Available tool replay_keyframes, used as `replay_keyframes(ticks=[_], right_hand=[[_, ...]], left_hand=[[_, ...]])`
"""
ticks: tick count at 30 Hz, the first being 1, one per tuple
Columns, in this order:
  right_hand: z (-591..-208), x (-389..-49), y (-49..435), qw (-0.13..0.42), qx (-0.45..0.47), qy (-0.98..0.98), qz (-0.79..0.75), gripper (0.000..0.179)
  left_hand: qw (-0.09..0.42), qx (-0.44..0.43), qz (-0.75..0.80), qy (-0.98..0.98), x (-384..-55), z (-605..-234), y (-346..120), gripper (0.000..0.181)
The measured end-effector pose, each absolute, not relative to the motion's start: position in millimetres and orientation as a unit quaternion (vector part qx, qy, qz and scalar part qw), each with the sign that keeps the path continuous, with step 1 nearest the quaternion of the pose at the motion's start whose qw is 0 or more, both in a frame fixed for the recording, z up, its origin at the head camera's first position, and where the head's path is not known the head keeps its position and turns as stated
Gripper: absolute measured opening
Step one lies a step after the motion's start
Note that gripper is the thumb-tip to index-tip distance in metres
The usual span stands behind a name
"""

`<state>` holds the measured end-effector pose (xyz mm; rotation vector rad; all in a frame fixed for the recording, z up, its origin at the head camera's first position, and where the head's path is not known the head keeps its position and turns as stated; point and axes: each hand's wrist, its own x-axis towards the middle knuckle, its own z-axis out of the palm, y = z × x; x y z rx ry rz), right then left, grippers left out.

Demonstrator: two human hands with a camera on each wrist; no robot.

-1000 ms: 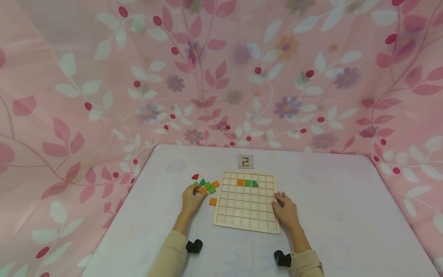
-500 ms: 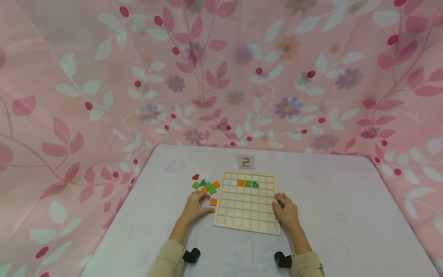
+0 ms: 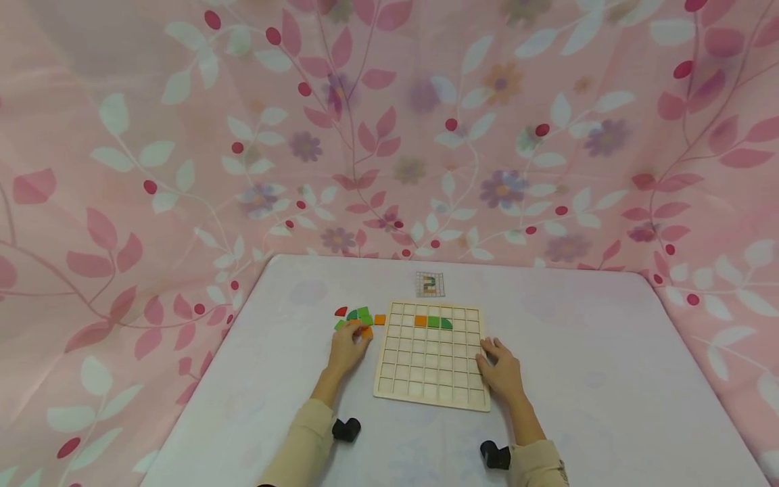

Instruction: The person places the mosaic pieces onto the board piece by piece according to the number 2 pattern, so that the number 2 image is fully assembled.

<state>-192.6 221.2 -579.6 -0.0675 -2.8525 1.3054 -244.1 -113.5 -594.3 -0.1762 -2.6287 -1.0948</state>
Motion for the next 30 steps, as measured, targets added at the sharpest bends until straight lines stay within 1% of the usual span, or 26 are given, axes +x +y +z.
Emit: replay_keyframes(ticks=[3, 7, 10, 11, 13, 16, 18, 21, 23, 25, 30], right_hand=[[-579.4, -192.1, 220.0, -0.004, -0.023, -0.908, 0.419, 0.045], [-579.0, -189.9, 219.3, -0.012, -0.025, -0.909, 0.416, 0.045], [-578.7, -189.3, 219.8, -0.012, -0.028, -0.910, 0.414, 0.045], [-578.7, -189.6, 220.2, -0.012, -0.028, -0.910, 0.414, 0.045], [-578.3, -190.4, 220.7, -0.011, -0.028, -0.910, 0.413, 0.045], [-577.8, -191.7, 221.3, -0.008, -0.030, -0.910, 0.414, 0.045], [-577.6, -191.4, 221.3, -0.008, -0.030, -0.911, 0.412, 0.045], [-578.1, -191.3, 221.1, -0.006, -0.027, -0.910, 0.413, 0.045], [-579.3, -191.8, 221.2, -0.002, -0.024, -0.910, 0.414, 0.044], [-580.1, -192.1, 221.0, 0.003, -0.021, -0.909, 0.416, 0.044], [-579.8, -192.5, 220.9, 0.006, -0.020, -0.909, 0.416, 0.044]], left_hand=[[0.186, -0.051, -0.406, -0.893, -246.3, -594.7, -116.7, 0.020], [0.269, -0.034, -0.437, -0.857, -243.8, -600.1, -123.2, 0.020], [0.298, -0.008, -0.439, -0.847, -244.0, -602.6, -127.9, 0.018], [0.300, 0.002, -0.437, -0.848, -245.5, -602.7, -129.1, 0.019], [0.285, 0.022, -0.434, -0.854, -249.4, -600.2, -130.7, 0.023], [0.244, 0.033, -0.415, -0.876, -258.5, -595.0, -132.4, 0.032], [0.205, 0.035, -0.402, -0.892, -264.0, -590.4, -133.5, 0.036], [0.160, 0.030, -0.368, -0.916, -272.8, -585.4, -135.0, 0.037], [0.143, 0.025, -0.349, -0.926, -278.0, -582.6, -135.4, 0.036], [0.132, 0.016, -0.337, -0.932, -282.2, -580.5, -134.9, 0.033], [0.141, 0.000, -0.336, -0.931, -287.7, -579.2, -131.2, 0.024]])
